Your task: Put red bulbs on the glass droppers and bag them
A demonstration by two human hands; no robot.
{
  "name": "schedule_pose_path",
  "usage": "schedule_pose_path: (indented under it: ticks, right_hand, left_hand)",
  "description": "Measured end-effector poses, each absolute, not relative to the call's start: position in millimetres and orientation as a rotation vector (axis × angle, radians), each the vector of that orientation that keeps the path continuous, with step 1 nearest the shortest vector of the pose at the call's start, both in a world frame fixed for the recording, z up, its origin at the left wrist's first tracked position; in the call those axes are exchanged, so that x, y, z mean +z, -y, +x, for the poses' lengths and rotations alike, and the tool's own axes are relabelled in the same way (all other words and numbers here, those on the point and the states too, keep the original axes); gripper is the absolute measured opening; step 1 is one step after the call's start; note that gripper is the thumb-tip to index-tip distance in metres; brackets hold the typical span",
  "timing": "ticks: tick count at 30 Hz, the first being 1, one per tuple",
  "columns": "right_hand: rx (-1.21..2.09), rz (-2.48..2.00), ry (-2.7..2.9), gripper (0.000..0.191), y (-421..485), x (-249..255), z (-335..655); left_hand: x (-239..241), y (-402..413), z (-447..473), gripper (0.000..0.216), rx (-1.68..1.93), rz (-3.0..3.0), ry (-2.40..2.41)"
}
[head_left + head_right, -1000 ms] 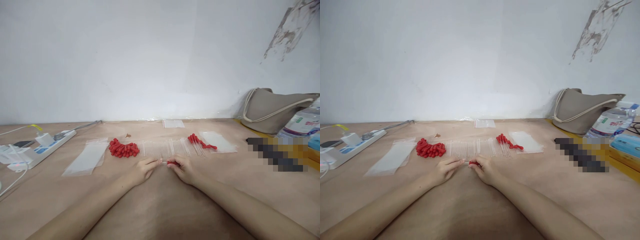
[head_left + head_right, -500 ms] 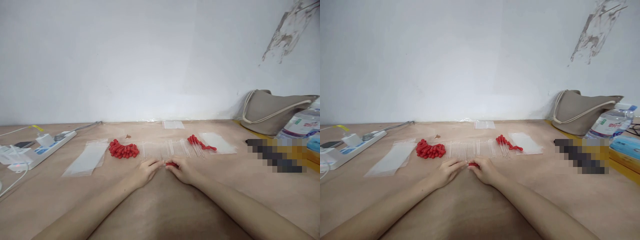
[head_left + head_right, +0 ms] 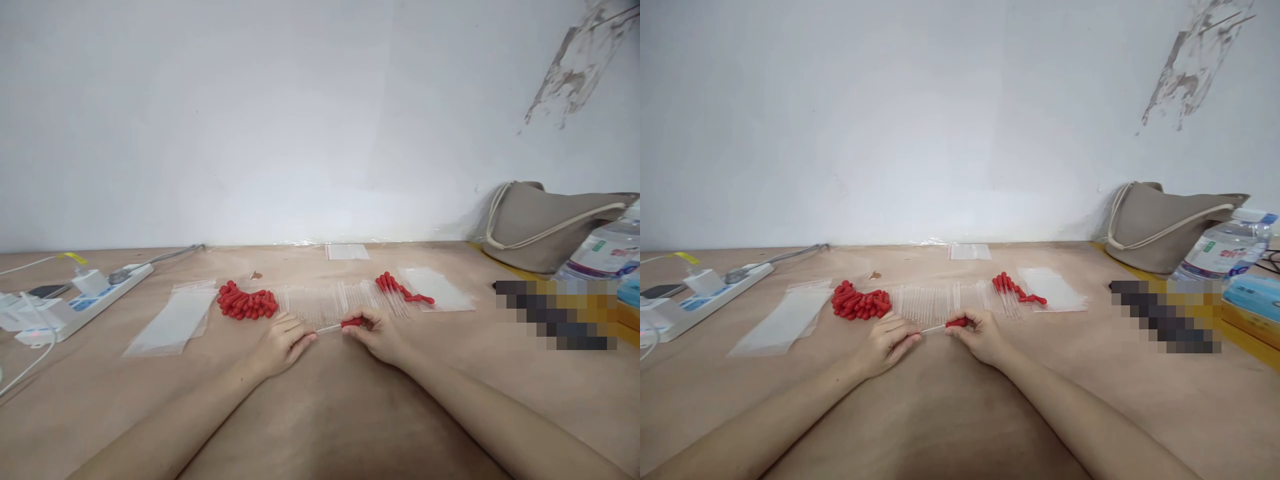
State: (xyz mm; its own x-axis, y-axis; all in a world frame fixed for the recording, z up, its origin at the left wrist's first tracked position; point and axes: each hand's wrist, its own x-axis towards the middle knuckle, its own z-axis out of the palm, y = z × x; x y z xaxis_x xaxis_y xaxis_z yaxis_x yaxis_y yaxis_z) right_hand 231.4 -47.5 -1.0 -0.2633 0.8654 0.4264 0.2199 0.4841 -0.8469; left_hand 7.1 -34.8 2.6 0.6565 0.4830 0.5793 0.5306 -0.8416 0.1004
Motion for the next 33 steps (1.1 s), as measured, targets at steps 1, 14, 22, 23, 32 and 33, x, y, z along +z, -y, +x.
schedule_pose_path:
  ticks: [1, 14, 22, 23, 32, 33]
  right_hand:
    - [0.869, -0.901, 1.704, 0.021, 46, 1, 231]
    - [0.281, -1.709, 1.630, 0.030, -51, 47, 358]
    - [0.203, -1.818, 1.756, 0.043, -53, 16, 356]
    - [0.192, -1.854, 1.723, 0.041, -52, 17, 361]
    - [0.721, -1.956, 1.921, 0.029, -36, 25, 422]
    - [0.763, -1.960, 1.911, 0.031, -35, 25, 424]
  left_hand:
    - [4, 36, 7, 0.019, -0.927, -2.821, 0.822]
    - [8, 37, 11, 0.021, -0.864, -2.874, 0.894]
    - [8, 37, 10, 0.021, -0.846, -2.844, 0.913]
    - [7, 37, 10, 0.021, -0.853, -2.837, 0.916]
    - [14, 39, 13, 0.016, -1.014, -2.461, 1.287]
    - [16, 37, 12, 0.014, -1.003, -2.408, 1.348]
